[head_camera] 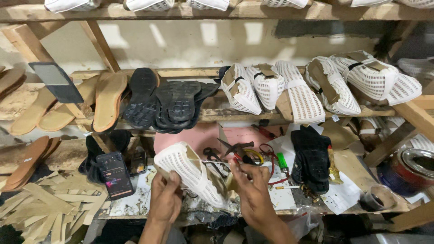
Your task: The person takes a white woven shoe upper from the shelf, applies glue with a brush to the sole area of the upper, presses a cardboard stiffener and an insole onto the glued surface, and presses the parts together by hand. They then place the assembled shoe back on the shelf and reach for another shoe.
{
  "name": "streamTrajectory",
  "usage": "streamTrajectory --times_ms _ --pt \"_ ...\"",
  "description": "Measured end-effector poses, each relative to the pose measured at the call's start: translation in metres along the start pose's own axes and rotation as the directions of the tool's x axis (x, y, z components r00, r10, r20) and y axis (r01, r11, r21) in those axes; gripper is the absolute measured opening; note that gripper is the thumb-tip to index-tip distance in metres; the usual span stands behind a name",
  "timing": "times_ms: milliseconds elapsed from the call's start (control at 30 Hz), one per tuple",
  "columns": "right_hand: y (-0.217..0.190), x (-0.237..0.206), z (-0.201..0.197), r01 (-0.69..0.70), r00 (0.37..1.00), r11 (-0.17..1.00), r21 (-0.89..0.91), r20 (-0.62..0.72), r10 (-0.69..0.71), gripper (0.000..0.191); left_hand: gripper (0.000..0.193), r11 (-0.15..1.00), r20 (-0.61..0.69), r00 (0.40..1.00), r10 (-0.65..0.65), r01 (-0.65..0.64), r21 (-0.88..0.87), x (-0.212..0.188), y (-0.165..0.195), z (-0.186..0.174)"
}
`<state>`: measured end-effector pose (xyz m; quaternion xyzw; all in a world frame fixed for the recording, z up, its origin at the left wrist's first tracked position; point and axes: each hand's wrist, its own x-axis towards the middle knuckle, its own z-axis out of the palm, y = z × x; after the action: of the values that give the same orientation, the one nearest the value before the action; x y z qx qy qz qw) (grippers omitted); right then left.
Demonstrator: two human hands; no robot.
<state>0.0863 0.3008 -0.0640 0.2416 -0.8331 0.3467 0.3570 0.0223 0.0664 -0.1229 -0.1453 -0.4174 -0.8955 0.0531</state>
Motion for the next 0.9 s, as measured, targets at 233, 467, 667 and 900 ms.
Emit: streamTrajectory --times_ms 233,467,667,900 --pt "-0.004 0.015 0.012 -0.243 0.967 0.919 0.310 0.156 0.202 0.070 0.055 0.968 -0.184 0.953 -0.241 0.250 0.027 0.019 -0.010 0.040" --pt "0.003 0.011 0.004 -0.148 0.975 0.985 -0.093 0.152 0.161 0.080 0.047 0.892 -0.154 0.886 -0.436 0.448 0.051 -0.002 -0.030 0.048" --pt "0.009 0.006 -0.003 0.032 0.989 0.862 -0.505 0.144 0.047 0.080 0.045 0.852 -0.152 0.843 -0.516 0.523 0.005 -0.004 -0.032 0.054" --pt "0.032 0.002 -0.010 0.180 0.983 0.873 -0.453 0.106 -0.147 0.062 0.052 0.723 -0.162 0.713 -0.682 0.691 0.002 -0.004 -0.030 0.051"
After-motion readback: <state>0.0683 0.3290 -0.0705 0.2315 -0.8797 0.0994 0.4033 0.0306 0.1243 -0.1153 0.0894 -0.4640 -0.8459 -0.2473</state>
